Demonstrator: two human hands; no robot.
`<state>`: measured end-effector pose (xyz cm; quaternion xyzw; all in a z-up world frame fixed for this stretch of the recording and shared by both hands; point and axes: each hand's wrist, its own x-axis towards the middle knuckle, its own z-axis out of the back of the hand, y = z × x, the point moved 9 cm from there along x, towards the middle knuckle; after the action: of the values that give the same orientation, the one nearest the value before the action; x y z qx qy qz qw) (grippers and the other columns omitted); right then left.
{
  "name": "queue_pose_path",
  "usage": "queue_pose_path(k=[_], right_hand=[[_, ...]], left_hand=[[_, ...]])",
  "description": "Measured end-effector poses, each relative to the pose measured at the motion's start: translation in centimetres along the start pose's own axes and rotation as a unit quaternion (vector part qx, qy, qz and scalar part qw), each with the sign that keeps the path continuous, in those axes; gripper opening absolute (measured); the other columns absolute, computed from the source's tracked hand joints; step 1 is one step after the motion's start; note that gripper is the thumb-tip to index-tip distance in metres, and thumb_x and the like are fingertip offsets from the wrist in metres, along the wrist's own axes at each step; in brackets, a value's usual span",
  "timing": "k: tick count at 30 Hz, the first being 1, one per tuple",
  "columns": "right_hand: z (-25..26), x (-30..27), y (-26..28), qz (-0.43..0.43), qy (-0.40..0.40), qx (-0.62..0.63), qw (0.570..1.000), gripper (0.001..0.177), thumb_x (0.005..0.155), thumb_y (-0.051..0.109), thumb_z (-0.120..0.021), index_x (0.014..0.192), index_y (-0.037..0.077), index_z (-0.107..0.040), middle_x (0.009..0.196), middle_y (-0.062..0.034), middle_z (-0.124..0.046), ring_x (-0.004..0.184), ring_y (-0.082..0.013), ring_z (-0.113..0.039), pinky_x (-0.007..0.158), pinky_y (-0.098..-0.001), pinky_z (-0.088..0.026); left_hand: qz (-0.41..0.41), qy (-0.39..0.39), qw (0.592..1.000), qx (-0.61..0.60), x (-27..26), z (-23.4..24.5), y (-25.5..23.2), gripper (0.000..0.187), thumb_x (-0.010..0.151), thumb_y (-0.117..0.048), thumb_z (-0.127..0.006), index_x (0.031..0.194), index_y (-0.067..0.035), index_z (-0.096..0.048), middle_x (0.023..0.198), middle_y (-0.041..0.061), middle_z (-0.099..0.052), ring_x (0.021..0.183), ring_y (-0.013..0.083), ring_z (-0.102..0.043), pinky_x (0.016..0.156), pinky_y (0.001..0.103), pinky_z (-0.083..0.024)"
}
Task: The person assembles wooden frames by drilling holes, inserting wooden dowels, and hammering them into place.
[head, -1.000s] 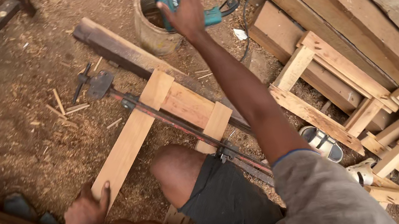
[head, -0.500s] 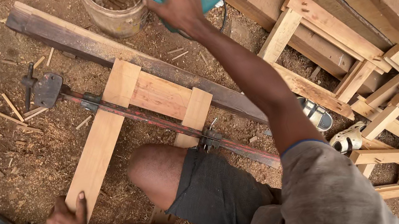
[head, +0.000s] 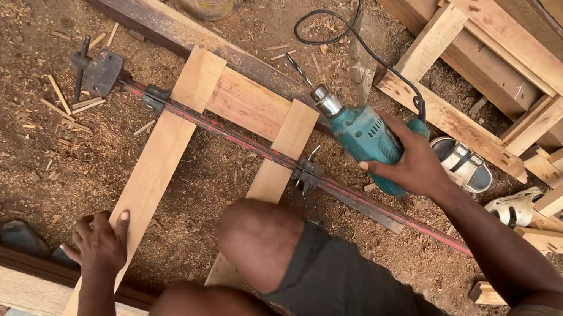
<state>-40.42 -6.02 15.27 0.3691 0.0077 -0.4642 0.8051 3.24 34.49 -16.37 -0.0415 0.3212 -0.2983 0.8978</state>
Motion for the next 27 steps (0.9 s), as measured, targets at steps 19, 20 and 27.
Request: queue_pose_path(k=[19,20,27], right_hand=[[8.9,-15.9,16.5,-0.138,0.421,-0.131,0.887,0.106,0.082,0.064,-0.071,0.172,0.023,-0.031,0.113,-0.0238,-0.075,0.109,-0.0349,-0.077,0.101,-0.0426,-0.060],[9.7,-16.8,15.3,-0.134,0.425,-0.132,0.885,0.106,0.082,0.064,-0.071,0.172,0.023,-0.031,0.113,-0.0238,-0.075,0.109,-0.0349,-0.077,0.101,-0.0426,-0.060],[12.7,-21.9,16.0,0.232,0.326,-0.040,0.916,0.121,0.070,0.041,-0.093,0.160,0.002,-0.023,0.137,-0.0294,-0.055,0.120,-0.0431,-0.061,0.094,-0.0577,-0.050]], left_hand=[[0.288,0.152,0.441,-0.836,-33.0,14.1,-42.0,0.042,0.095,-0.031,-0.072,0.128,-0.014,-0.052,0.084,0.007,-0.059,0.090,0.0315,-0.072,0.098,0.062,-0.061],[0.289,0.147,0.440,-0.837,-33.6,15.0,-41.7,0.042,0.095,-0.031,-0.072,0.128,-0.014,-0.052,0.084,0.007,-0.059,0.090,0.0315,-0.072,0.098,0.062,-0.061],[0.329,0.205,0.466,-0.795,-34.9,16.0,-44.5,0.031,0.093,-0.033,-0.069,0.071,-0.014,-0.057,0.071,0.008,-0.069,0.073,0.0233,-0.070,0.082,0.052,-0.061]])
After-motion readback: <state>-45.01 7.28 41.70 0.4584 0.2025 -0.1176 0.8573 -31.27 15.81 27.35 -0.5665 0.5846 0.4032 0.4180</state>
